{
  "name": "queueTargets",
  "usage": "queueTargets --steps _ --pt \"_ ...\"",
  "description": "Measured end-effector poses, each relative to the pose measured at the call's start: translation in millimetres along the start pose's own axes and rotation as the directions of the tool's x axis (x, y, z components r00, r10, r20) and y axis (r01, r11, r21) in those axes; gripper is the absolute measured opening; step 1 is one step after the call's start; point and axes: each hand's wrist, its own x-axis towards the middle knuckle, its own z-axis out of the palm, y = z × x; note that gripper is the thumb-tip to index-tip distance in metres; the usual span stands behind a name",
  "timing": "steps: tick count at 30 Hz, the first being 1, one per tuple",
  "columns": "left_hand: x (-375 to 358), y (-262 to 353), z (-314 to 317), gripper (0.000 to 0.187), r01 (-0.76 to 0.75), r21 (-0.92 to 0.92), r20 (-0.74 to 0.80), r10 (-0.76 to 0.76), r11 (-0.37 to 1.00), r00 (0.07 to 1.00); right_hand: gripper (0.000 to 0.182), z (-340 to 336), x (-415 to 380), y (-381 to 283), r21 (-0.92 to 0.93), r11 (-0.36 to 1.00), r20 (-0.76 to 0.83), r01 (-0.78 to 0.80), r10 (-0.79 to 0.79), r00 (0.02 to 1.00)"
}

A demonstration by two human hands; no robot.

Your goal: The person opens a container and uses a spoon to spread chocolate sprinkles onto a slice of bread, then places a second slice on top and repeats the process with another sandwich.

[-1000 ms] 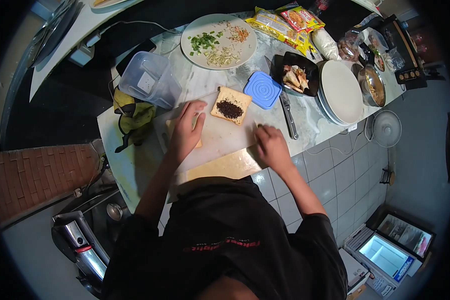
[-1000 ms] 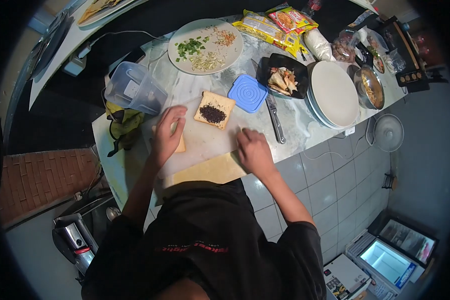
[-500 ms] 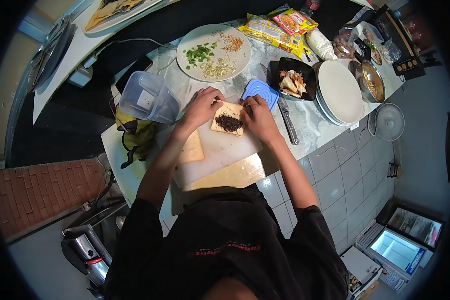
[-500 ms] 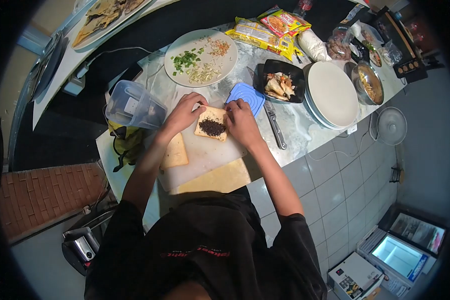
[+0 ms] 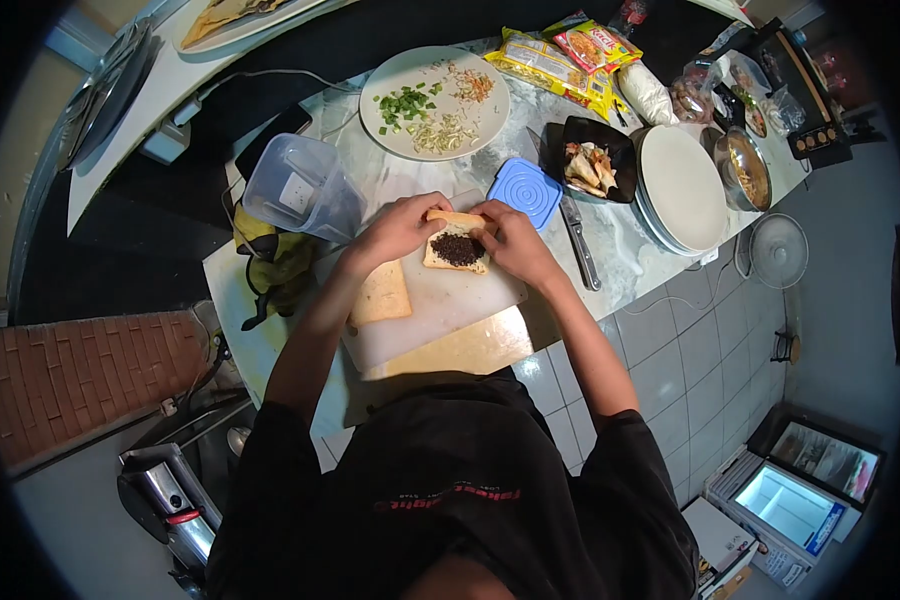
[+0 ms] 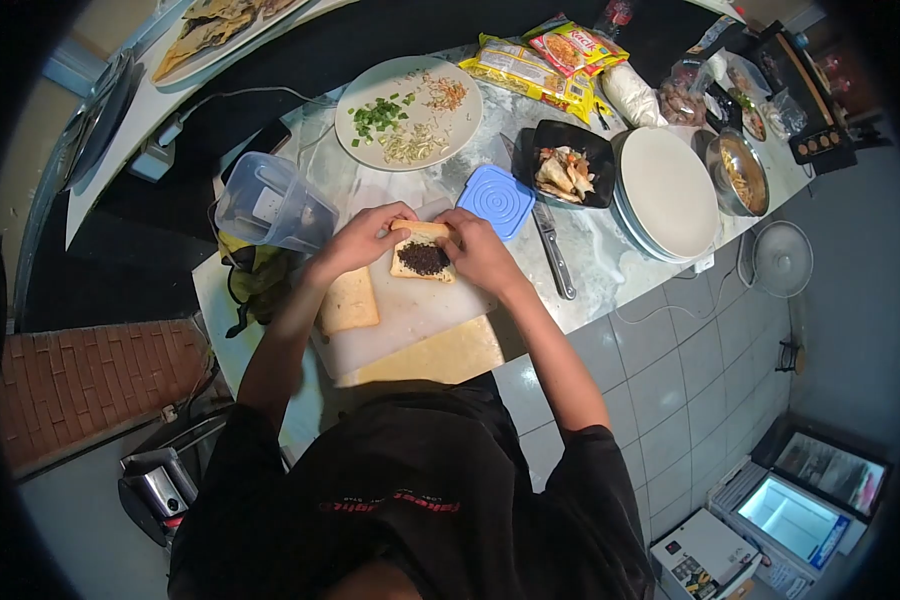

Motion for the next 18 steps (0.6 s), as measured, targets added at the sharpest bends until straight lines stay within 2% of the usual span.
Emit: queueTargets --steps 4,6,7,9,10,12,17,18 --pt "-15 10 0 0.022 -0.004 -0.047 0.010 0.004 0.999 1.000 0.027 5 -11 -3 -0.013 0.995 -0.027 0.101 -0.102 0.994" --pt "-23 10 4 0.023 -0.201 0.064 -0.116 0.207 0.978 0.971 0.028 7 -18 -5 -0.039 0.989 -0.037 0.142 -0.144 0.989" --pt "-27 8 7 0.023 -0.198 0.063 -0.117 0.204 0.978 0.972 0.030 9 -23 -6 -0.081 0.978 -0.055 0.193 -0.198 0.979" --pt "-35 5 14 0.023 -0.309 0.157 -0.236 0.339 0.938 0.911 0.032 11 -30 -6 -0.121 0.963 -0.071 0.242 -0.252 0.965" --pt "-40 4 18 0.023 -0.307 0.156 -0.236 0.337 0.939 0.911 0.036 13 -33 -5 -0.163 0.948 -0.071 0.273 -0.288 0.955" --pt "-49 9 25 0.021 -0.269 0.196 -0.336 0.322 0.943 0.885 0.040 15 -38 -1 -0.202 0.931 -0.070 0.304 -0.323 0.944" --pt "-59 11 38 0.020 -0.241 0.244 -0.384 0.322 0.939 0.865 0.048 19 -45 8 -0.420 0.828 -0.007 0.370 -0.411 0.912" --pt "-60 10 39 0.020 -0.242 0.264 -0.392 0.333 0.934 0.858 0.048 21 -46 9 -0.419 0.829 -0.007 0.370 -0.411 0.912"
